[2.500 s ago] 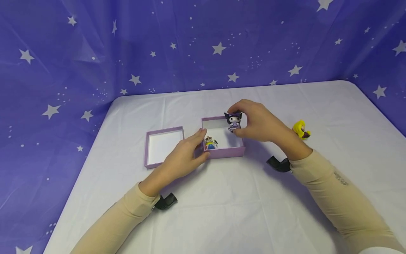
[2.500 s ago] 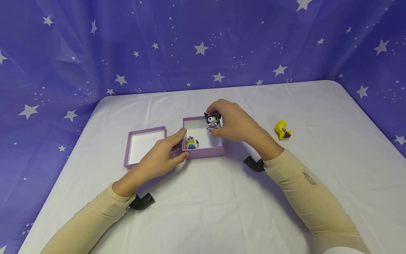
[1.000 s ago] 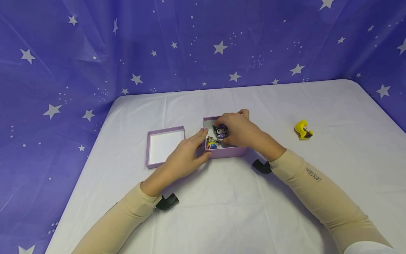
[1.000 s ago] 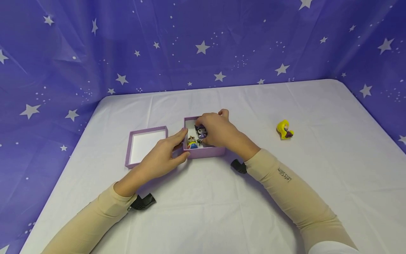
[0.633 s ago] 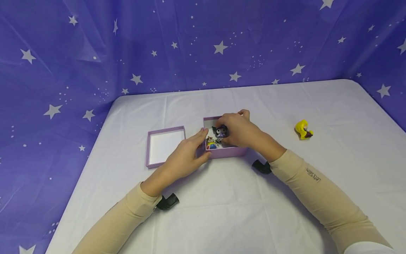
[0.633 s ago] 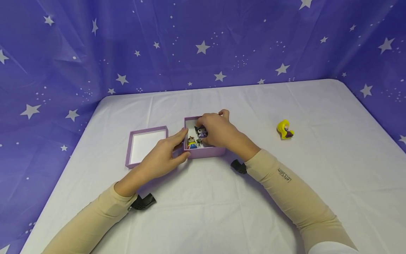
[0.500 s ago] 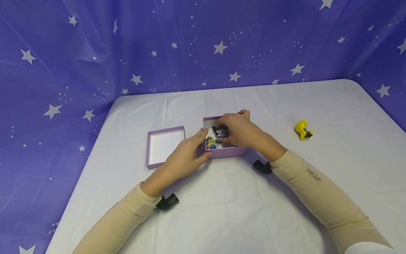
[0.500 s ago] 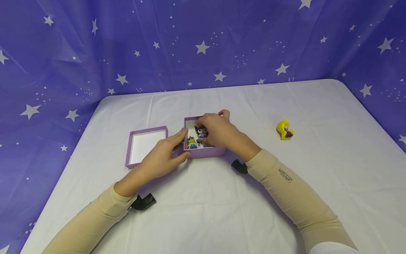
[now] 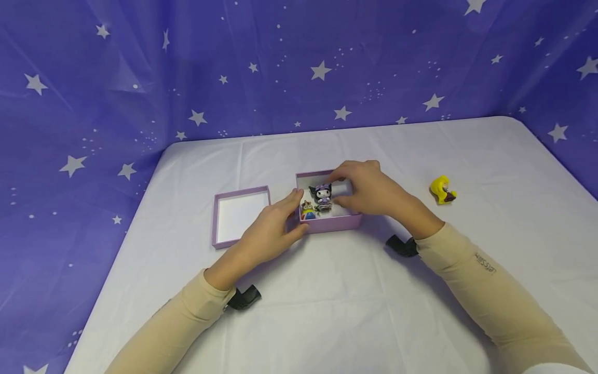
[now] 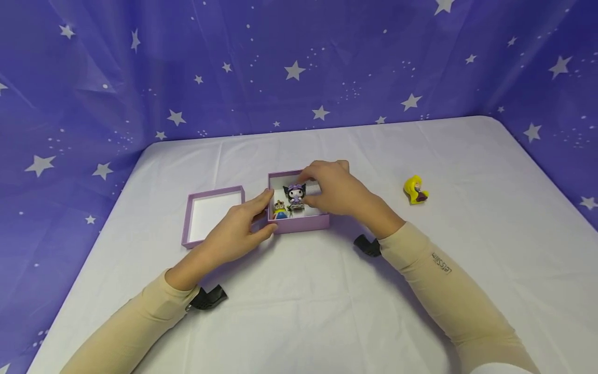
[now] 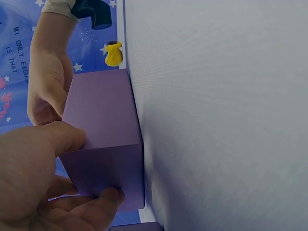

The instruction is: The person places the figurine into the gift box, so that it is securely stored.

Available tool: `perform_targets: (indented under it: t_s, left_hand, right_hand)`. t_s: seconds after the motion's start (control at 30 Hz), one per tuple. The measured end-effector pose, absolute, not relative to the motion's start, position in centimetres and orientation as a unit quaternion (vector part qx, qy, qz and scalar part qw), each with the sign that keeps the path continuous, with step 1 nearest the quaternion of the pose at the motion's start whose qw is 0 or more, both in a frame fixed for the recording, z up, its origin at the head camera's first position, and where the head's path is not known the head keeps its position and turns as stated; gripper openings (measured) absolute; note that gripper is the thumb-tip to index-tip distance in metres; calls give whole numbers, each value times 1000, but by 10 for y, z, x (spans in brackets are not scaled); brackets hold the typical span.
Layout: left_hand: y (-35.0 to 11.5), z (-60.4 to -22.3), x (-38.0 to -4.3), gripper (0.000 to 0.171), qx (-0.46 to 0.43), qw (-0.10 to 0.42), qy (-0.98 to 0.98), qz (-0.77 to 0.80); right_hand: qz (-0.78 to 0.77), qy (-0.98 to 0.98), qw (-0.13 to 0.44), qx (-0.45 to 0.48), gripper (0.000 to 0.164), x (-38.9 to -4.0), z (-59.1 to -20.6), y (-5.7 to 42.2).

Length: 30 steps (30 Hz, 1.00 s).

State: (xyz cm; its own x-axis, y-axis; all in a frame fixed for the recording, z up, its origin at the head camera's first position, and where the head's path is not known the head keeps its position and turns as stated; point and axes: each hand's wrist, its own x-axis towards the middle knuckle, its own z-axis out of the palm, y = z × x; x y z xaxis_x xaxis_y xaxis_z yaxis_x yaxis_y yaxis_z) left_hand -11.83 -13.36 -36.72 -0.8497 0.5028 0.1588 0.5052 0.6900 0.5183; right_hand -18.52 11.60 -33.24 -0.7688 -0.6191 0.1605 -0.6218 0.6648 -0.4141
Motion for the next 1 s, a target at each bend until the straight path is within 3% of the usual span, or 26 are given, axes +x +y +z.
perform_targets:
  t_s: [0.5,1.0]
  left_hand:
    - [-134,-367,-117,72,-278,0,-918,-283]
    - [-134,-367,-117,73,-282,7,-916,-286]
  right_hand:
    - [279,-920,38,272,45,-177,-318,184]
    - [236,-950,2,206,58,-167,-323,257]
